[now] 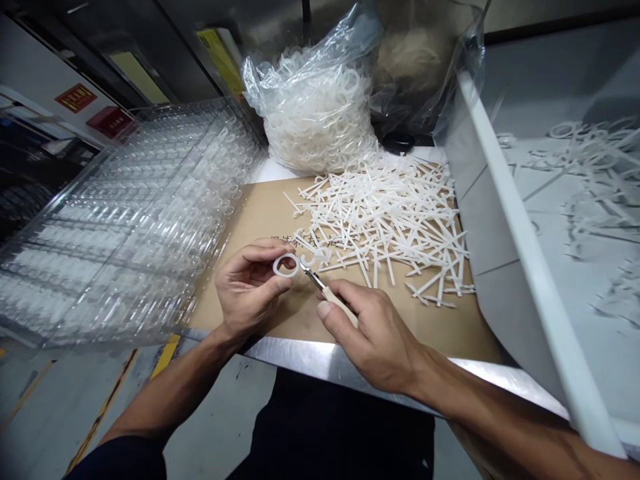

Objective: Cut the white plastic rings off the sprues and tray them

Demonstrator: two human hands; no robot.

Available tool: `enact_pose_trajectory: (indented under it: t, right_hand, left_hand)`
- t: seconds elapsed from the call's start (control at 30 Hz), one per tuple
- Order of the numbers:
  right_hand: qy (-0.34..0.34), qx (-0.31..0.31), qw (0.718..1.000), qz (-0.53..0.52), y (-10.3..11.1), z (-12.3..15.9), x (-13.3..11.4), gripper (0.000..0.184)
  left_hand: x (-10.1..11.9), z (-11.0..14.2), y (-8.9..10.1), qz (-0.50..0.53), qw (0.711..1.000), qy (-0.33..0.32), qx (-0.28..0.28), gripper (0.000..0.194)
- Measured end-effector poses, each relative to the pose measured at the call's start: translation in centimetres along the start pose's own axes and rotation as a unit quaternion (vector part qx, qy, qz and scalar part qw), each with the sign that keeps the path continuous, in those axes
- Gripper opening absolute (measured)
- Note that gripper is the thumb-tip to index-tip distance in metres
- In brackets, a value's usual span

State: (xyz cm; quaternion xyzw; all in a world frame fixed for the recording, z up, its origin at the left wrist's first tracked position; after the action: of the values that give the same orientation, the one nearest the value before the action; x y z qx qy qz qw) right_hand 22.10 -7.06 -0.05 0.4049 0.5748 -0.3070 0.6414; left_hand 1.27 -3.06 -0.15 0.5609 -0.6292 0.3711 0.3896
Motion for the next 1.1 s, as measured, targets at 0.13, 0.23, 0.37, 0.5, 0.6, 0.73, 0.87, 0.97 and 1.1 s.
enact_pose_trajectory:
  t: [0.13,0.23,0.37,0.5,0.6,0.73,0.87,0.97,1.1]
  right_hand:
    - [-0.002,-0.009,1.000,0.004,0.0,0.1,0.0,0.032]
    - [-0.001,-0.010,1.000,0.020,-0.1,0.1,-0.1,0.036]
    - [0.000,-0.009,0.999,0.039,-0.4,0.0,-0.2,0.036]
    - [-0.008,0.005,0.999,0.039,-0.2,-0.3,0.2,0.040]
    - [-0.027,0.014,0.999,0.037,0.2,-0.5,0.8,0.044]
    - [-0.040,0.009,0.999,0.019,0.3,-0.6,1.2,0.044]
    - [-0.028,-0.003,1.000,0.011,0.1,-0.4,1.4,0.041]
    - [-0.027,-0.010,1.000,0.012,0.1,-0.2,1.5,0.039]
    - [-0.034,-0.015,0.999,0.011,0.1,0.1,1.7,0.039]
  left_hand:
    - [0.2,0.0,-0.2,0.015,1.000,-0.008,-0.005,0.032]
    - [0.3,-0.1,-0.3,0.022,1.000,0.000,-0.001,0.031]
    - [0.2,-0.1,-0.4,0.029,0.999,0.019,0.009,0.029]
    - [0.1,-0.1,-0.6,0.038,0.999,0.030,0.007,0.029]
    - [-0.2,0.0,-0.5,0.038,0.998,0.041,0.020,0.030]
    - [-0.5,0.2,-0.2,0.044,0.997,0.055,0.033,0.034]
    - [-0.5,0.4,-0.1,0.077,0.995,0.054,0.022,0.034]
    - [-0.4,0.4,-0.2,0.071,0.996,0.051,0.022,0.033]
    - [-0.2,0.4,-0.2,0.070,0.997,0.031,0.030,0.032]
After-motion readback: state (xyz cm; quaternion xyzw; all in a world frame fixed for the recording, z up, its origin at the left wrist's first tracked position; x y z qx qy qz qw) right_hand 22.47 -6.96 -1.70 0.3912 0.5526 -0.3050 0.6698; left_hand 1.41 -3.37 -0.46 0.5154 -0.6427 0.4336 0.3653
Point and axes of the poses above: each hand's wrist, its own z-axis away from the middle knuckle, its own y-axis out of the back of the hand, x = y × z, the point moved 1 cm from there along -z, towards the middle knuckle, and after that the axes turned 3 degrees about -x, right-handed, at the moved point
